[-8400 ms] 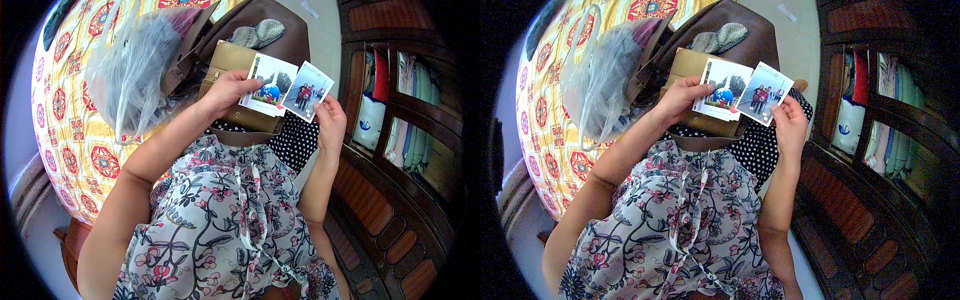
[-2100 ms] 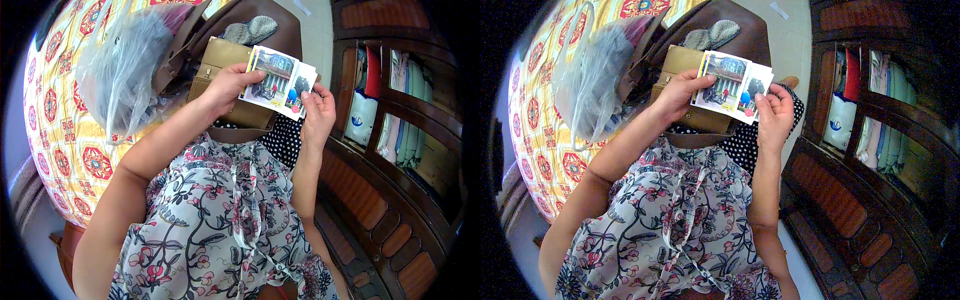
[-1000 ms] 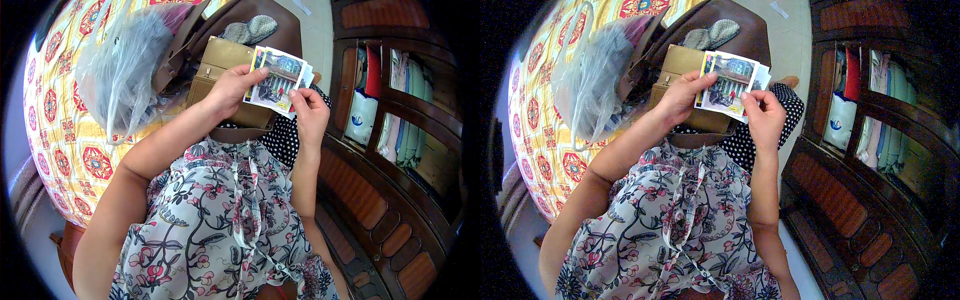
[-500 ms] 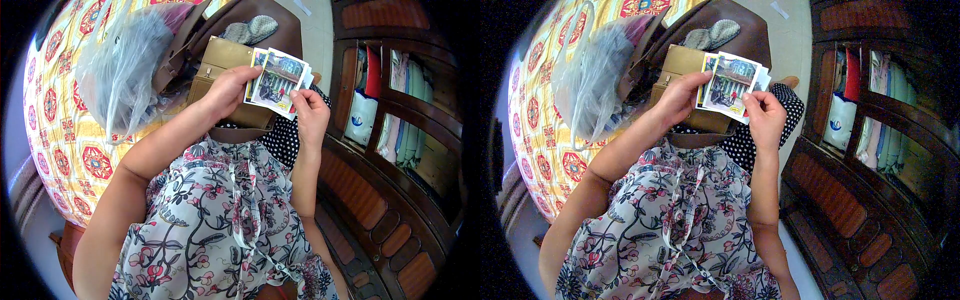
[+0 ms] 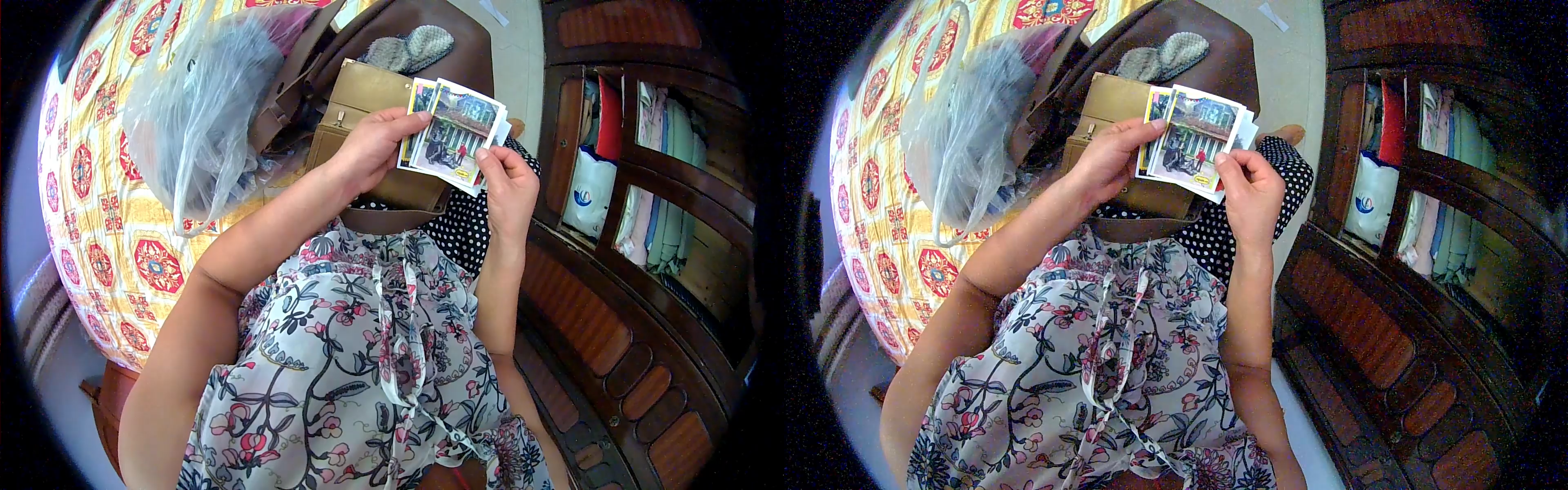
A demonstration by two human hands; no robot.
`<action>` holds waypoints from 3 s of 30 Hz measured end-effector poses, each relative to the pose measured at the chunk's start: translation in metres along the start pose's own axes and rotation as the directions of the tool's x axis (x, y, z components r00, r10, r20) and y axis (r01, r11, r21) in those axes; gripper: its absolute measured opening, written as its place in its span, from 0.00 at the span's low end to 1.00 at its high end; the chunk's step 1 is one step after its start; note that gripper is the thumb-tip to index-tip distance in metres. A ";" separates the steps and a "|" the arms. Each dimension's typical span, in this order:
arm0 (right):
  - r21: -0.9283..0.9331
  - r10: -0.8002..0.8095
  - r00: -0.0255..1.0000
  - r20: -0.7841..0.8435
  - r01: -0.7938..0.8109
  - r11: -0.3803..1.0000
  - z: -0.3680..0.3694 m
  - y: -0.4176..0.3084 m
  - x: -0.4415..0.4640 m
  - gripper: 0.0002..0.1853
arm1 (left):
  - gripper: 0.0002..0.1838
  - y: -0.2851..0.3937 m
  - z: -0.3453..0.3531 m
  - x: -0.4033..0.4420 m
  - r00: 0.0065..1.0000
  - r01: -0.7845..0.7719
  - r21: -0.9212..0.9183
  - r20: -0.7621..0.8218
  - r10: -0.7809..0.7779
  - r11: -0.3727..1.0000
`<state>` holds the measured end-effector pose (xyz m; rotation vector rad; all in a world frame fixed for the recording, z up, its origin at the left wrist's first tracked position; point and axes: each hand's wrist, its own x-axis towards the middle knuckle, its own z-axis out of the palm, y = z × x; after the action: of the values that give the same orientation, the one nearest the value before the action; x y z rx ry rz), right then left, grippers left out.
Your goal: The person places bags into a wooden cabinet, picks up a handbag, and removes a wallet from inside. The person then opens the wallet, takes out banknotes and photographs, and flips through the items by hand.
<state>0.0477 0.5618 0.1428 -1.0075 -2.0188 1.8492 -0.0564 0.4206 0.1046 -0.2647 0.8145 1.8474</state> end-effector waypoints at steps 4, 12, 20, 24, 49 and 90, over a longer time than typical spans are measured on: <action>0.006 0.004 1.000 0.000 -0.004 1.000 0.000 -0.001 0.000 0.06 | 0.13 -0.002 -0.002 0.002 1.000 -0.011 0.049 0.024 0.010 0.999; 0.043 0.000 0.992 -0.123 0.005 0.999 -0.007 0.005 0.004 0.07 | 0.12 0.002 -0.001 0.001 0.999 -0.008 0.074 -0.038 0.011 0.997; 0.055 -0.005 0.957 -0.289 0.022 0.998 -0.040 0.009 0.012 0.07 | 0.11 0.009 -0.003 -0.001 0.999 -0.013 0.029 -0.045 0.014 0.999; 0.080 -0.018 0.947 -0.320 0.046 0.996 -0.048 0.010 0.014 0.07 | 0.11 0.008 -0.006 0.001 0.999 -0.015 0.024 -0.037 0.016 1.000; 0.123 0.040 0.986 -0.160 -0.020 0.992 -0.031 0.009 0.009 0.05 | 0.10 0.008 0.001 -0.001 0.999 -0.030 0.058 -0.039 0.032 0.998; 0.135 0.041 0.999 0.000 -0.041 0.990 -0.010 0.006 0.002 0.07 | 0.10 0.001 0.002 0.001 0.999 -0.023 0.062 -0.035 0.025 0.998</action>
<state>0.0540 0.5711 0.1387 -1.0198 -1.8566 1.9740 -0.0573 0.4221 0.1056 -0.2509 0.9012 1.8416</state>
